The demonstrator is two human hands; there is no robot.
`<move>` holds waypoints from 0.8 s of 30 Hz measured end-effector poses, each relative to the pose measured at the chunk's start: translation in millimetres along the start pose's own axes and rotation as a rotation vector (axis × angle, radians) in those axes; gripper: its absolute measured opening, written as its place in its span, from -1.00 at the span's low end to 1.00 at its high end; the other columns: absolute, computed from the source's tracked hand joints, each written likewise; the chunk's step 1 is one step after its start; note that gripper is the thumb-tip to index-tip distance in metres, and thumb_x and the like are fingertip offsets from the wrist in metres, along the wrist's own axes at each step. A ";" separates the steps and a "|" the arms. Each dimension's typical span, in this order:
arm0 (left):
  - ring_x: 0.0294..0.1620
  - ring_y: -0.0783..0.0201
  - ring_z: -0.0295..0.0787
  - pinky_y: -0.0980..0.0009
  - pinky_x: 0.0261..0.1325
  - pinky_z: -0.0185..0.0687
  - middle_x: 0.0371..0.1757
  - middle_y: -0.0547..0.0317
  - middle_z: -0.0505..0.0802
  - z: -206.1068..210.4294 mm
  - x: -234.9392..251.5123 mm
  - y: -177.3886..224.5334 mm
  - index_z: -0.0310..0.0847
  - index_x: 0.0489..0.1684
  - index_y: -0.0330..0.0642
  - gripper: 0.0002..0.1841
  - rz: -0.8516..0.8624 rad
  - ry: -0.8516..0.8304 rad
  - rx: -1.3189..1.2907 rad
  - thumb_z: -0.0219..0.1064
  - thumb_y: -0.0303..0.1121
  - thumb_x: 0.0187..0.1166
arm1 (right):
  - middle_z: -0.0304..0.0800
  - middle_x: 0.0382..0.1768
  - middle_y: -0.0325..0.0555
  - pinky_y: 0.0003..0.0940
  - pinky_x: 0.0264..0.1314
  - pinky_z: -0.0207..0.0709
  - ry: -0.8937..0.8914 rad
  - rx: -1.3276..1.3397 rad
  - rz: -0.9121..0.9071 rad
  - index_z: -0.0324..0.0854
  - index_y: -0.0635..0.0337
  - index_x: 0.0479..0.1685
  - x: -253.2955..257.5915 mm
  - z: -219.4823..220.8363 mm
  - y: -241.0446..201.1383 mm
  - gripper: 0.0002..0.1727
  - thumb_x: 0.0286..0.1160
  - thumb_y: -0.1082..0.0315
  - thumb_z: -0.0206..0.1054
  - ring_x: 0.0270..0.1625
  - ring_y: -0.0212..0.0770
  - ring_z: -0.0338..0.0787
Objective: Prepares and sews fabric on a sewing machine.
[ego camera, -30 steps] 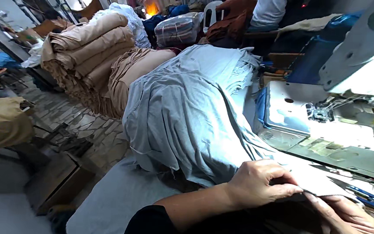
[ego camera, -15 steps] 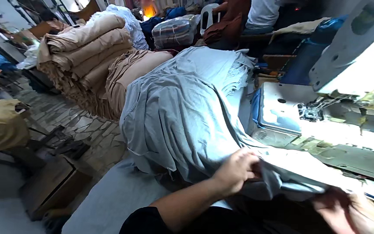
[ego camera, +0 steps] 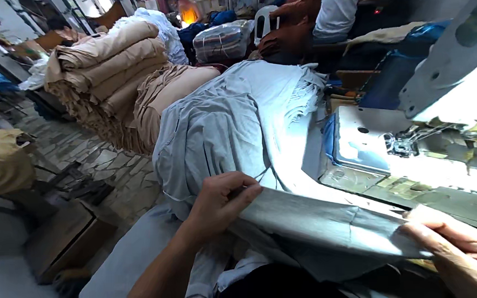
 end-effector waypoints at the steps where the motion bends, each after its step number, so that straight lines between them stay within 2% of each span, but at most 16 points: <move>1: -0.43 0.77 0.45 0.85 -0.33 0.34 -0.44 0.29 0.72 0.3 0.0 -5.5 0.78 -0.27 -0.37 -0.72 -0.020 0.001 -0.007 0.28 -0.32 0.71 | 0.80 -0.14 -0.79 -0.79 -0.02 0.60 -0.007 0.000 -0.005 0.81 -0.30 -0.10 1.8 1.1 -1.0 -0.81 0.67 0.30 0.31 -0.12 -0.77 0.72; 3: -0.38 0.75 0.50 0.81 -0.27 0.40 -0.38 0.30 0.74 3.2 -0.7 -21.9 0.80 -0.25 -0.35 -0.72 -0.117 -0.023 -0.063 0.26 -0.32 0.71 | 0.81 -0.11 -0.78 -0.77 0.00 0.62 -0.015 -0.003 -0.001 0.81 -0.29 -0.07 3.9 3.4 -0.1 -0.81 0.63 0.32 0.35 -0.10 -0.75 0.73; 6: -0.25 0.72 0.67 0.70 -0.11 0.59 -0.27 0.49 0.81 5.4 -5.0 -36.1 0.78 -0.15 -0.20 -0.82 -0.289 -0.028 -0.445 0.23 -0.40 0.69 | 0.85 -0.05 -0.76 -0.72 0.09 0.65 -0.032 -0.002 0.057 0.84 -0.26 -0.03 1.6 8.7 4.5 -0.78 0.65 0.34 0.32 -0.04 -0.72 0.77; 8: -0.19 0.65 0.75 0.61 -0.02 0.68 -0.21 0.51 0.86 3.5 -8.1 -36.4 0.79 -0.03 -0.11 -0.82 -0.342 0.018 -0.644 0.23 -0.45 0.67 | 0.88 0.00 -0.70 -0.68 0.14 0.68 -0.017 0.018 0.113 0.84 -0.18 0.08 -0.3 12.7 11.5 -0.74 0.66 0.38 0.29 -0.01 -0.69 0.80; 9: -0.20 0.63 0.74 0.59 -0.02 0.68 -0.23 0.51 0.85 2.3 -9.8 -36.6 0.77 0.00 -0.09 -0.81 -0.351 0.038 -0.679 0.23 -0.47 0.66 | 0.90 0.00 -0.65 -0.66 0.09 0.69 0.004 0.056 0.141 0.79 -0.10 0.20 0.3 14.5 15.2 -0.69 0.66 0.44 0.25 -0.04 -0.66 0.81; 11: -0.24 0.62 0.72 0.59 -0.05 0.68 -0.28 0.50 0.81 -0.1 -11.7 -36.9 0.71 0.04 -0.10 -0.80 -0.365 0.057 -0.693 0.18 -0.50 0.66 | 0.86 -0.15 -0.64 -0.73 -0.16 0.65 0.069 0.155 0.189 0.62 -0.07 0.38 5.1 18.6 18.3 -0.60 0.67 0.50 0.18 -0.26 -0.67 0.76; 12: -0.25 0.62 0.72 0.59 -0.05 0.68 -0.29 0.49 0.80 -1.2 -12.0 -36.6 0.70 0.04 -0.10 -0.79 -0.360 0.061 -0.692 0.17 -0.51 0.66 | 0.85 -0.16 -0.63 -0.74 -0.21 0.67 0.097 0.202 0.194 0.59 -0.09 0.38 7.9 20.0 17.5 -0.61 0.69 0.50 0.16 -0.29 -0.67 0.76; 14: -0.22 0.62 0.73 0.59 -0.02 0.69 -0.27 0.50 0.81 -3.8 -13.0 -34.8 0.71 0.03 -0.08 -0.80 -0.326 0.063 -0.680 0.17 -0.50 0.69 | 0.86 -0.11 -0.58 -0.70 -0.09 0.73 0.122 0.242 0.146 0.67 -0.13 0.25 11.7 23.2 14.8 -0.69 0.72 0.44 0.17 -0.17 -0.63 0.82; 17: -0.19 0.63 0.73 0.59 0.01 0.68 -0.24 0.51 0.82 -7.2 -16.0 -33.4 0.72 0.02 -0.07 -0.81 -0.290 0.079 -0.632 0.18 -0.48 0.70 | 0.90 -0.05 -0.57 -0.72 0.01 0.69 0.083 0.190 0.051 0.79 -0.18 0.07 14.3 28.0 12.5 -0.73 0.75 0.36 0.16 -0.07 -0.64 0.82; 24: -0.26 0.64 0.68 0.64 -0.08 0.63 -0.29 0.49 0.78 -1.8 -17.8 -38.8 0.71 0.02 -0.12 -0.81 -0.340 0.094 -0.582 0.16 -0.50 0.69 | 0.88 -0.04 -0.60 -0.73 0.02 0.66 0.046 0.140 -0.005 0.80 -0.22 0.09 10.6 23.1 13.4 -0.77 0.75 0.24 0.22 -0.07 -0.65 0.80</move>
Point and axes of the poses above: each hand's wrist, its own x-axis towards the middle knuckle, its own z-axis out of the palm, y = z × x, the point moved 3 cm from there along x, towards the middle knuckle
